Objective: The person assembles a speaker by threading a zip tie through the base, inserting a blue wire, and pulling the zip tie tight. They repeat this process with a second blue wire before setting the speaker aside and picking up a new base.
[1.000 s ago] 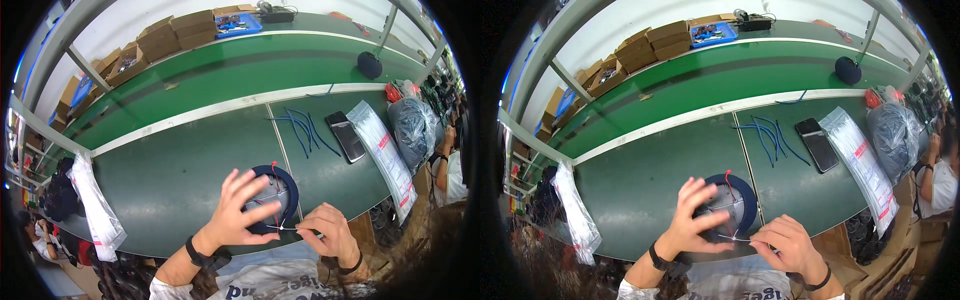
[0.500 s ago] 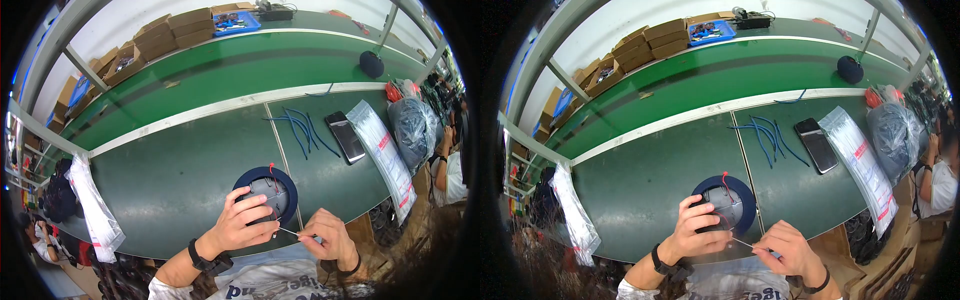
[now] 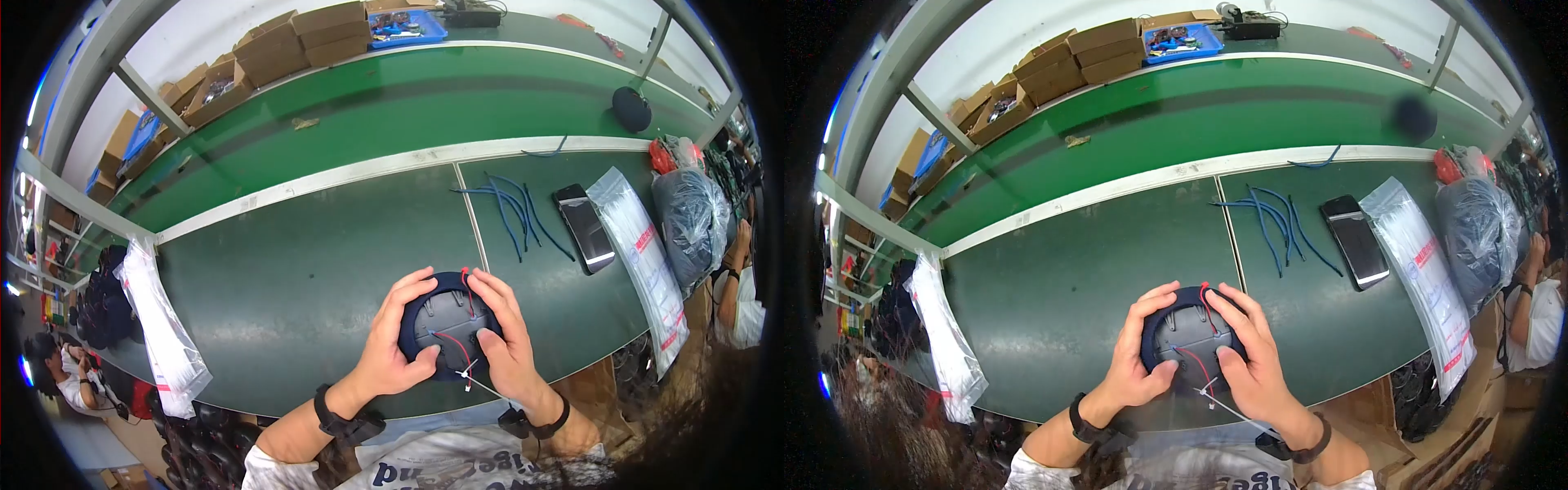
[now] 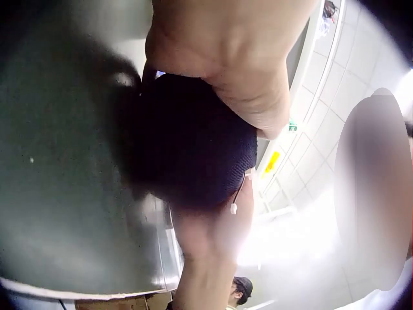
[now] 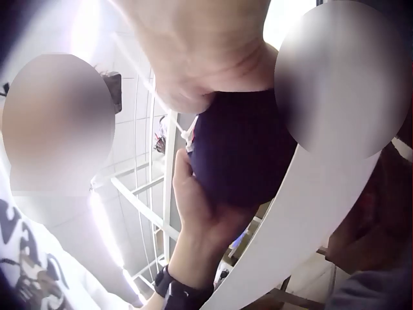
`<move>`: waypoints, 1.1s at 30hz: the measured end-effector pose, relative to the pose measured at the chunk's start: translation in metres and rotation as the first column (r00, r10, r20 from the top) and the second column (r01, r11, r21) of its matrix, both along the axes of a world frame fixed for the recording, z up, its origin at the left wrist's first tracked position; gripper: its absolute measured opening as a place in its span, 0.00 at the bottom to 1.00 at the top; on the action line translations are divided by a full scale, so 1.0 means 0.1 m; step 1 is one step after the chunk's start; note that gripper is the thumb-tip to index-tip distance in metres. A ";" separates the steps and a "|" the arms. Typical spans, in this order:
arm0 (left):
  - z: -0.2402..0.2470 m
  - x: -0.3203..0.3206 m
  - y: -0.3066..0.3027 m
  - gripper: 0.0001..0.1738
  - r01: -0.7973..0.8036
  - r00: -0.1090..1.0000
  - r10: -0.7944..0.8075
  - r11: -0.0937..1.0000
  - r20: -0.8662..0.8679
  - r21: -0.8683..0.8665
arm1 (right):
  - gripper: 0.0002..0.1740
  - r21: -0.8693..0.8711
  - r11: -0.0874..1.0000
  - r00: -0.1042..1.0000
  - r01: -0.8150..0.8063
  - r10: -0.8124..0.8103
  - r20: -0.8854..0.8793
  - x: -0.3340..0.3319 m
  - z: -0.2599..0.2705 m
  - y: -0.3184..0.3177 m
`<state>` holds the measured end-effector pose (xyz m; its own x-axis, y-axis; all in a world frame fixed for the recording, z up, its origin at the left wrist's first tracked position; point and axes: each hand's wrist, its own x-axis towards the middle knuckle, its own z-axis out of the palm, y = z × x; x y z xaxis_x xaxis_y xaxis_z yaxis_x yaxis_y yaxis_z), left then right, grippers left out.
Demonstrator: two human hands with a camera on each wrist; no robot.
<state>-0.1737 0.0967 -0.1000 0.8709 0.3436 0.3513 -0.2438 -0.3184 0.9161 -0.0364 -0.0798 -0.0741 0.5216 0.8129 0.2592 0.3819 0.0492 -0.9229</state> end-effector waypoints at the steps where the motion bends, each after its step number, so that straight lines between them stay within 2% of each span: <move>1: -0.01 0.00 -0.02 0.48 -0.029 1.000 0.029 1.000 0.000 -0.004 | 0.36 -0.002 0.999 0.999 0.035 -0.035 0.017 -0.03 0.00 0.02; 4: 0.02 -0.01 0.00 0.46 -0.011 1.000 0.010 1.000 -0.025 -0.017 | 0.33 -0.012 0.994 0.994 0.106 -0.106 0.017 -0.09 0.00 0.06; 5: 0.04 -0.01 0.02 0.44 0.015 1.000 -0.015 1.000 -0.002 -0.019 | 0.33 0.051 0.994 0.978 0.096 -0.085 -0.190 -0.07 -0.03 0.06; 7: 0.07 -0.04 0.07 0.42 0.061 0.997 -0.060 0.998 0.039 -0.026 | 0.32 0.170 0.979 0.824 0.109 0.006 -0.567 0.01 -0.12 0.04; 10: 0.04 -0.02 0.09 0.38 0.051 0.999 -0.051 0.999 0.018 0.002 | 0.32 0.044 0.998 0.969 -0.040 0.049 -0.244 0.13 -0.05 0.00; 14: -0.04 0.00 0.11 0.35 0.051 0.998 -0.054 0.996 0.044 0.075 | 0.29 0.035 0.999 0.998 0.030 -0.028 -0.059 0.11 -0.07 0.04; 16: -0.04 0.01 0.13 0.36 0.063 0.996 -0.069 0.992 0.056 0.113 | 0.28 0.025 0.998 0.997 0.064 -0.063 -0.043 0.07 -0.05 0.08; 19: 0.03 -0.01 0.07 0.33 0.036 0.999 -0.036 0.999 0.012 0.017 | 0.29 -0.020 0.999 0.996 0.033 -0.035 -0.082 0.07 0.04 0.08; 22: 0.00 -0.02 0.10 0.32 0.131 0.991 -0.118 0.938 0.059 -0.321 | 0.30 0.027 0.999 0.980 -0.017 0.022 -0.197 0.11 0.06 0.08; 24: -0.03 -0.03 0.11 0.30 0.106 0.994 -0.105 0.966 0.017 -0.237 | 0.30 0.063 0.998 0.964 -0.026 0.042 -0.264 0.09 0.03 0.06; 29: 0.02 0.02 0.03 0.28 0.020 0.999 -0.023 0.996 -0.038 -0.081 | 0.29 0.015 0.998 0.998 0.069 -0.069 0.008 0.02 0.02 0.11; 32: 0.08 0.03 0.04 0.30 0.013 0.996 -0.025 0.992 -0.091 -0.128 | 0.27 -0.028 0.997 0.997 0.078 -0.078 0.003 0.02 0.06 0.12; 33: 0.06 0.02 0.07 0.32 0.056 0.996 -0.074 0.964 -0.059 -0.259 | 0.27 -0.031 0.997 0.997 0.071 -0.073 -0.040 0.01 0.09 0.13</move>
<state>-0.1712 0.1034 -0.0941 0.9130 0.3567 0.1978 -0.1906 -0.0557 0.9801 -0.0351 -0.0670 -0.0656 0.5888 0.7799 0.2124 0.3449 -0.0047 -0.9386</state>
